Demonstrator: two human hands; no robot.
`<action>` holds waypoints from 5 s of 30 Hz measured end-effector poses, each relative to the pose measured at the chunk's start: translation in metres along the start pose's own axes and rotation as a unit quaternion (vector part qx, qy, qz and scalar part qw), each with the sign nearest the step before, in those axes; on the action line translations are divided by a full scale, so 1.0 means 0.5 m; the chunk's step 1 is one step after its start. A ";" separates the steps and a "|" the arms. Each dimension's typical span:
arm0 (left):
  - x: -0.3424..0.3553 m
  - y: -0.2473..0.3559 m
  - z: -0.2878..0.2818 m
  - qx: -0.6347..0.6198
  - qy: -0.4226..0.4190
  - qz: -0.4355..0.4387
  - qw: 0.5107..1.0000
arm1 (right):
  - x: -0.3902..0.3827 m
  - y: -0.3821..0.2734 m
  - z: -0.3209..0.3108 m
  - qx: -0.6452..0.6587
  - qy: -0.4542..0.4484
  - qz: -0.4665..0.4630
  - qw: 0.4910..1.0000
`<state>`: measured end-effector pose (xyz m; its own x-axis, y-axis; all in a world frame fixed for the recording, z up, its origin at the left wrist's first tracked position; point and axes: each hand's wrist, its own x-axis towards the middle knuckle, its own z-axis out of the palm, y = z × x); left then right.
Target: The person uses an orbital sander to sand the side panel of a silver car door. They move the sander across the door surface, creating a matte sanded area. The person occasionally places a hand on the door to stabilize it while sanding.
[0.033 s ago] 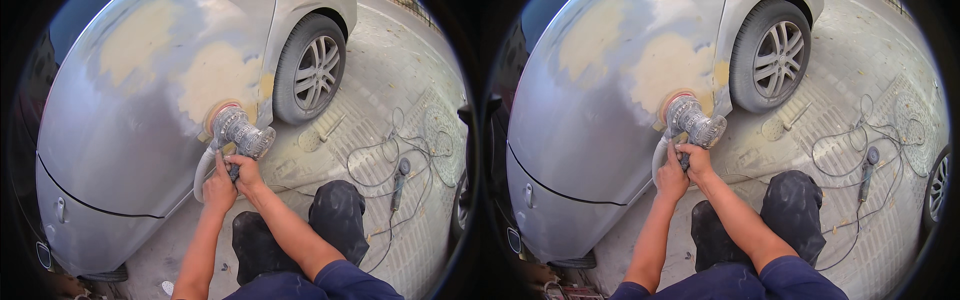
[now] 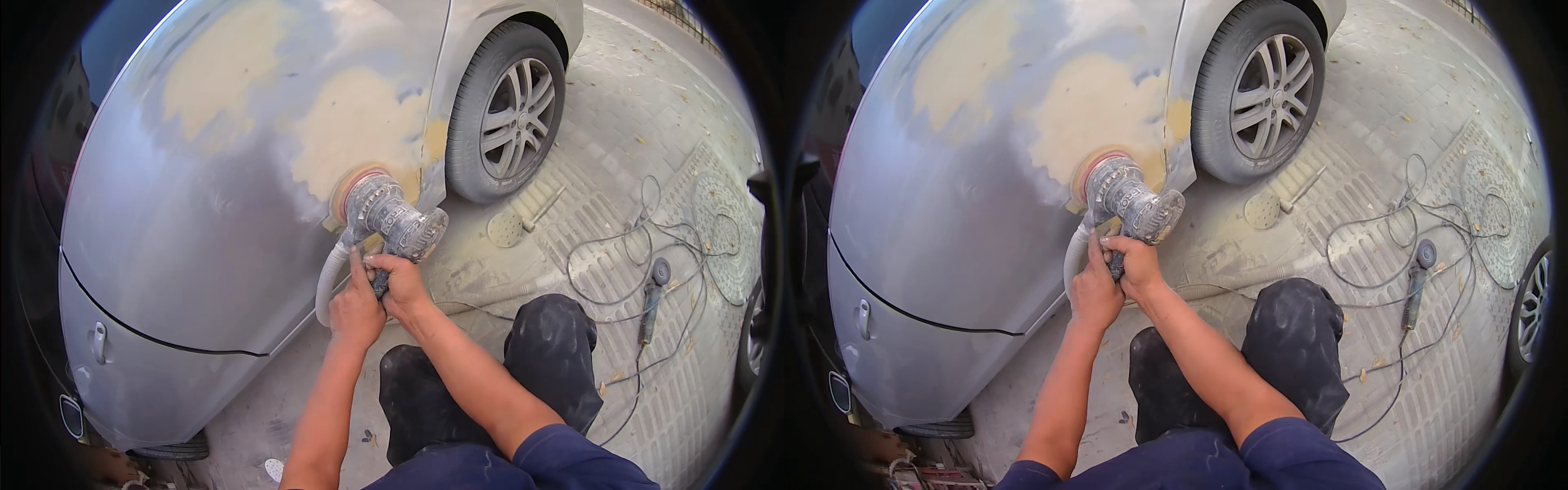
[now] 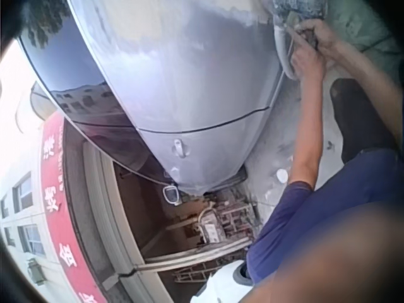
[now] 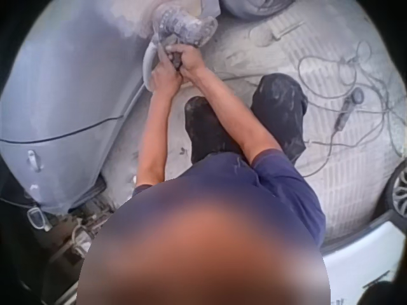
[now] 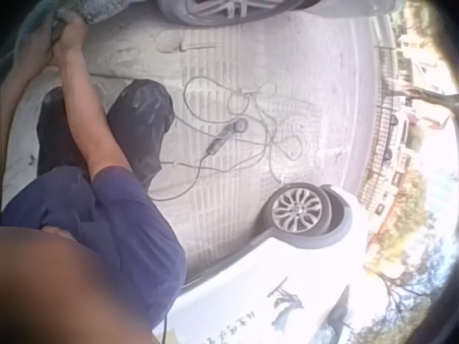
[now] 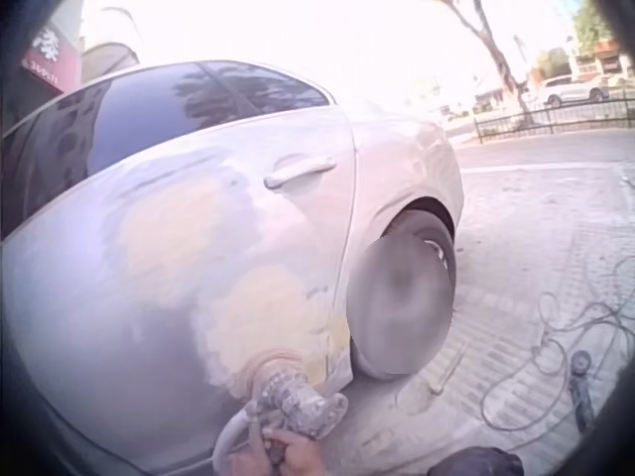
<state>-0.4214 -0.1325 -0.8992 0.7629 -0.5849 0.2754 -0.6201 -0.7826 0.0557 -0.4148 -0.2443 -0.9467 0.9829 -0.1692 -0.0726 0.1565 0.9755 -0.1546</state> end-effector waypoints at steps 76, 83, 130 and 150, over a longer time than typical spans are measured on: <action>-0.120 -0.098 0.022 -0.002 0.049 -0.071 0.996 | -0.052 0.138 -0.015 -0.078 -0.020 0.044 0.996; -0.179 -0.103 0.011 -0.014 -0.032 -0.173 0.984 | -0.086 0.178 -0.012 -0.115 0.000 0.078 0.990; -0.174 -0.090 0.084 -0.088 -0.051 -0.209 0.973 | -0.074 0.166 -0.058 -0.238 0.030 0.059 0.969; -0.139 -0.080 0.133 -0.156 0.001 -0.171 0.973 | -0.050 0.122 -0.072 -0.222 0.011 -0.024 0.975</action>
<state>-0.4374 -0.0748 -0.9843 0.9338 -0.3017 0.1922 -0.3566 -0.8285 0.4319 -0.4334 -0.1857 -0.9898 0.9724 -0.2211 -0.0748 0.1406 0.8107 -0.5684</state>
